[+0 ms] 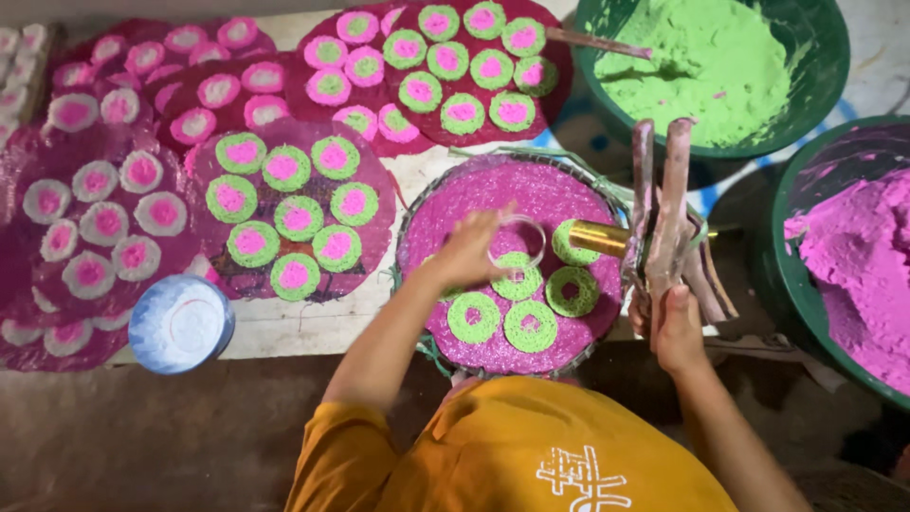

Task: The person assembles colorful snacks by placing green dough rings onto pink bases using a manual mold tool and then scooping more dough from bowls.

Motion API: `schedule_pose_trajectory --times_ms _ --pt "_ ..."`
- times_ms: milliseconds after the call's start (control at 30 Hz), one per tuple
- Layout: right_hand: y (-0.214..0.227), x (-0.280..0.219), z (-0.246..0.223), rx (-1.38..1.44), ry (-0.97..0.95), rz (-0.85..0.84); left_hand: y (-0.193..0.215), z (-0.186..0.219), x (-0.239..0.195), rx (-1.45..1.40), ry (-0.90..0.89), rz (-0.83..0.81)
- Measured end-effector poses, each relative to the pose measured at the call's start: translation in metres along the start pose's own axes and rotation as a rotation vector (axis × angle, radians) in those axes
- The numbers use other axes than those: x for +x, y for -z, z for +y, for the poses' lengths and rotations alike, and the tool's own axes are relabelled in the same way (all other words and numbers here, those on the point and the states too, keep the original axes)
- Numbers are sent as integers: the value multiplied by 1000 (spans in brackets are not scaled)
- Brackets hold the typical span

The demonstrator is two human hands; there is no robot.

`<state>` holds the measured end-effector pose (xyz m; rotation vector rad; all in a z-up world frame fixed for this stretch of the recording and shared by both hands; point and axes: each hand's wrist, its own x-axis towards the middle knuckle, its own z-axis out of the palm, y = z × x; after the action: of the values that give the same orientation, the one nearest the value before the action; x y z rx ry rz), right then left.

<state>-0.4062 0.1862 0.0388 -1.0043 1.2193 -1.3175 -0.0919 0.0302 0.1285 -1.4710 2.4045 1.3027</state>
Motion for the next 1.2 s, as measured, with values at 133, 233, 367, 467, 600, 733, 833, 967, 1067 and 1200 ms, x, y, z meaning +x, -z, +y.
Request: schedule_pose_trajectory --times_ms 133,233,367,467,600,733,833,967,1067,1200 --pt "-9 12 -25 42 76 -126 54 28 14 144 -97 121" --pt "-19 22 -64 -183 129 -179 60 59 8 33 -191 133" --pt "-35 19 -140 -959 338 -316 31 99 -22 -92 -503 -16" --pt "-65 7 -217 -1165 838 -416 18 107 -57 -140 -628 -204" --pt "-110 23 -298 -1024 1186 -897 18 97 -92 -70 -640 -326" --pt "-108 33 -306 -885 792 -1261 18 108 -112 100 -687 -241" --pt "-91 15 -279 -627 525 -1346 10 115 -156 287 -595 -99" --pt "-68 6 -252 -590 283 -1459 -1 97 -170 236 -686 140" --pt "-50 13 -252 -325 140 -1466 -19 73 -152 343 -304 -222" --pt "-29 27 -258 -507 111 -1406 -20 26 -139 220 -274 25"
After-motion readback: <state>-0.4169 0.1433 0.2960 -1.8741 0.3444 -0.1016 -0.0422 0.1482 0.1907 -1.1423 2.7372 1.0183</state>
